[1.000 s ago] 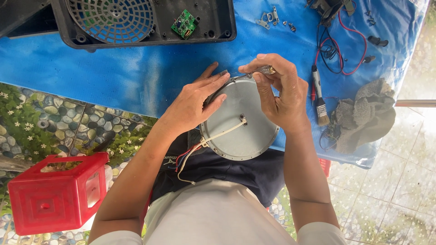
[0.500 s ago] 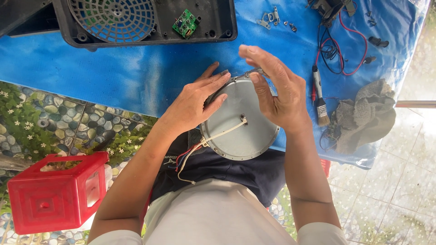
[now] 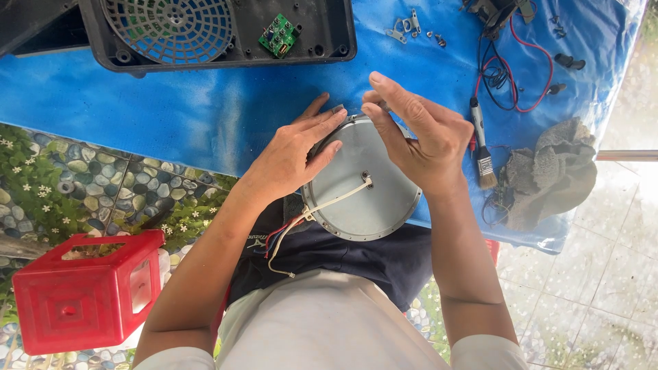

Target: Reassembling a circular heating element into an appliance using a screwdriver and screws.

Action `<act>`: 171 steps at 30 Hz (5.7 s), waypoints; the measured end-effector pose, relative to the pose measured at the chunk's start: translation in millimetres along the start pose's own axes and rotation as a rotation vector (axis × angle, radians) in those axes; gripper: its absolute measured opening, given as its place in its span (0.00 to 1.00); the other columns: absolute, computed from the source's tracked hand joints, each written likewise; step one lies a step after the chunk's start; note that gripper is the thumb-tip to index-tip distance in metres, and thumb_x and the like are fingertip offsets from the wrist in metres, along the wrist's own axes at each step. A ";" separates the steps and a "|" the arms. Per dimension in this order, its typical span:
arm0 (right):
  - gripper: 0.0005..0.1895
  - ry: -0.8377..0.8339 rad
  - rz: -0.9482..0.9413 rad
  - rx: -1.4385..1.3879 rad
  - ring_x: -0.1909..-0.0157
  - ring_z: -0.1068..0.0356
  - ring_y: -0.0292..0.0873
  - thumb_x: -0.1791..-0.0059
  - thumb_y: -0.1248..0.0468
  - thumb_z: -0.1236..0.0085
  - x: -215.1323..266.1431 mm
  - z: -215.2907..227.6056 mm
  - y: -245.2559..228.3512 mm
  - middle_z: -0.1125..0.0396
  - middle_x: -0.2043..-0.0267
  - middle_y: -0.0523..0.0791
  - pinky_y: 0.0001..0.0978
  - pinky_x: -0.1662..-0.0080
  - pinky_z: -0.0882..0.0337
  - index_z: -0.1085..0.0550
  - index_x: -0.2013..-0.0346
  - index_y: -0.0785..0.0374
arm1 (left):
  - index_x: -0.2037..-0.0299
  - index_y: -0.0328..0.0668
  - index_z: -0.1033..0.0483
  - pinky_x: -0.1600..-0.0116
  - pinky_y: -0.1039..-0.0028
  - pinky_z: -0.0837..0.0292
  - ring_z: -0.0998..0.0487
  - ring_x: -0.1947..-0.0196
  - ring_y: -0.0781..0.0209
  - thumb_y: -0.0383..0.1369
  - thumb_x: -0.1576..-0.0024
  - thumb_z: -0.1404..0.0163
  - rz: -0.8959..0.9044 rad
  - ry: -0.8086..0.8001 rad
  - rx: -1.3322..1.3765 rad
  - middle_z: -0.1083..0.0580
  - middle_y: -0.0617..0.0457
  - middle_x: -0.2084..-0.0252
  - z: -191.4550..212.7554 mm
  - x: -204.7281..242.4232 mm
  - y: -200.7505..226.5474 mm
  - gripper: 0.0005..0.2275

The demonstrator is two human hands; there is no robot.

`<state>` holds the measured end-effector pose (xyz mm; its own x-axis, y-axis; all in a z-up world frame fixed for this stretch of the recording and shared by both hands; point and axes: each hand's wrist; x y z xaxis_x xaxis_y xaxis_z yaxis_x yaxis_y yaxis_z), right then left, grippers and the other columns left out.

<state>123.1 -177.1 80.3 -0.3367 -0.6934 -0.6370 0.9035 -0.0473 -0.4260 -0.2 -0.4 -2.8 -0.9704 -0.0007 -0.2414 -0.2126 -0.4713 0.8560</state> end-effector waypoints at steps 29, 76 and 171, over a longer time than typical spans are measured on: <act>0.17 -0.109 -0.090 -0.106 0.46 0.19 0.52 0.38 0.76 0.44 -8.0 1.9 -11.1 0.25 0.48 0.55 0.38 0.44 0.14 0.34 0.35 0.66 | 0.30 0.36 0.38 0.27 0.53 0.38 0.44 0.24 0.44 0.32 0.31 0.56 0.003 0.021 0.029 0.32 0.38 0.31 -7.3 5.6 -4.8 0.19; 0.09 0.065 -0.160 -0.054 0.57 0.19 0.54 0.40 0.79 0.42 -9.5 -20.9 -23.6 0.25 0.62 0.58 0.37 0.54 0.17 0.32 0.47 0.73 | 0.32 0.34 0.38 0.28 0.56 0.37 0.44 0.25 0.46 0.34 0.31 0.56 -0.026 0.062 0.050 0.29 0.39 0.34 -14.8 7.7 -15.1 0.20; 0.19 0.282 -0.429 -0.527 0.71 0.49 0.37 0.38 0.46 0.63 -15.1 -61.5 -16.2 0.48 0.67 0.42 0.31 0.65 0.36 0.42 0.62 0.57 | 0.33 0.30 0.37 0.27 0.58 0.37 0.44 0.25 0.44 0.34 0.31 0.58 -0.052 0.072 -0.004 0.29 0.37 0.35 -16.7 7.8 -16.0 0.19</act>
<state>97.3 -121.6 57.3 -0.7518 -0.4768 -0.4554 0.4532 0.1279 -0.8822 -2.4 -7.6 -26.1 -0.9472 -0.0395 -0.3181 -0.2621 -0.4760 0.8395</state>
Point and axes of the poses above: each hand's wrist, its own x-axis away from the middle knuckle, its own z-axis out of the back of the hand, y = z × x
